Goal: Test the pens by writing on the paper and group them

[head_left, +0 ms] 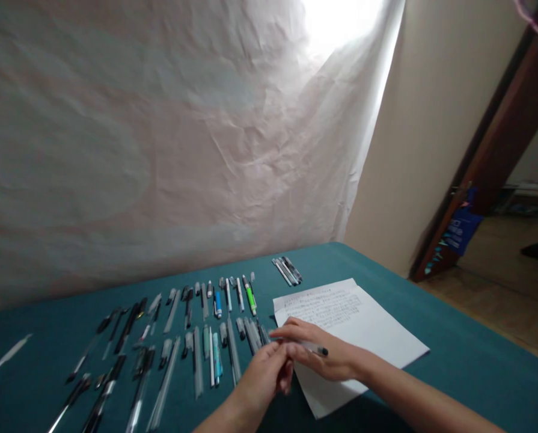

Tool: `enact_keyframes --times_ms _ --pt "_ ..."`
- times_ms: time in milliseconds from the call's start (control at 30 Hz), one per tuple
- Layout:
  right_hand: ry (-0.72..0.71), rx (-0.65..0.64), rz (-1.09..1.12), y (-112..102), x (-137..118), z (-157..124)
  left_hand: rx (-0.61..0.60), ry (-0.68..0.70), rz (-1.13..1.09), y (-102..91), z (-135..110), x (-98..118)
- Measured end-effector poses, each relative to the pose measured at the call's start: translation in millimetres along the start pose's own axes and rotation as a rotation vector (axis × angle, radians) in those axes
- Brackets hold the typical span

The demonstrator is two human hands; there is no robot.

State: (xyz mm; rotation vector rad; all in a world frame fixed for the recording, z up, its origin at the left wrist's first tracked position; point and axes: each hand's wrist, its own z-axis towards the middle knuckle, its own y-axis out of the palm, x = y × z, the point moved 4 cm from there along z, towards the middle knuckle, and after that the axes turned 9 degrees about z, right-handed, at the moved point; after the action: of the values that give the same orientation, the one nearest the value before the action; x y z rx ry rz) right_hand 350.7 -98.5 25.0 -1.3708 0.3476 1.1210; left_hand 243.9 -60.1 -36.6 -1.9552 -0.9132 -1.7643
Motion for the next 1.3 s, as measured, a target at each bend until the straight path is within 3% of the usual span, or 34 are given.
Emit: enact_keyframes --times_ms 133,267,400,533,767,1000,1300 --pt "0.092 0.289 0.111 -18.4 20.3 -14.4 -0.021 0.219 0.467 13.7 -8.7 12.0" --pt "0.198 0.664 0.191 -62.7 66.1 -37.0 -0.027 0.464 1.05 17.9 -27.0 25.6" --pt "0.296 0.91 0.394 -100.6 115.3 -68.0 -0.064 0.523 1.437 15.4 -33.3 23.5" --pt "0.4 0.912 0.34 -116.5 143.2 -92.1 -0.044 0.494 1.603 10.2 -29.5 19.2" --pt "0.464 0.862 0.356 -118.2 167.2 -111.6 -0.088 0.461 1.658 11.5 -27.9 17.1" --pt "0.433 0.862 0.003 -121.5 171.7 -125.1 -0.109 0.405 1.673 14.4 -27.5 18.5" --pt "0.448 0.922 -0.091 -128.7 176.5 -136.0 -0.051 0.461 1.692 13.4 -26.7 15.2"
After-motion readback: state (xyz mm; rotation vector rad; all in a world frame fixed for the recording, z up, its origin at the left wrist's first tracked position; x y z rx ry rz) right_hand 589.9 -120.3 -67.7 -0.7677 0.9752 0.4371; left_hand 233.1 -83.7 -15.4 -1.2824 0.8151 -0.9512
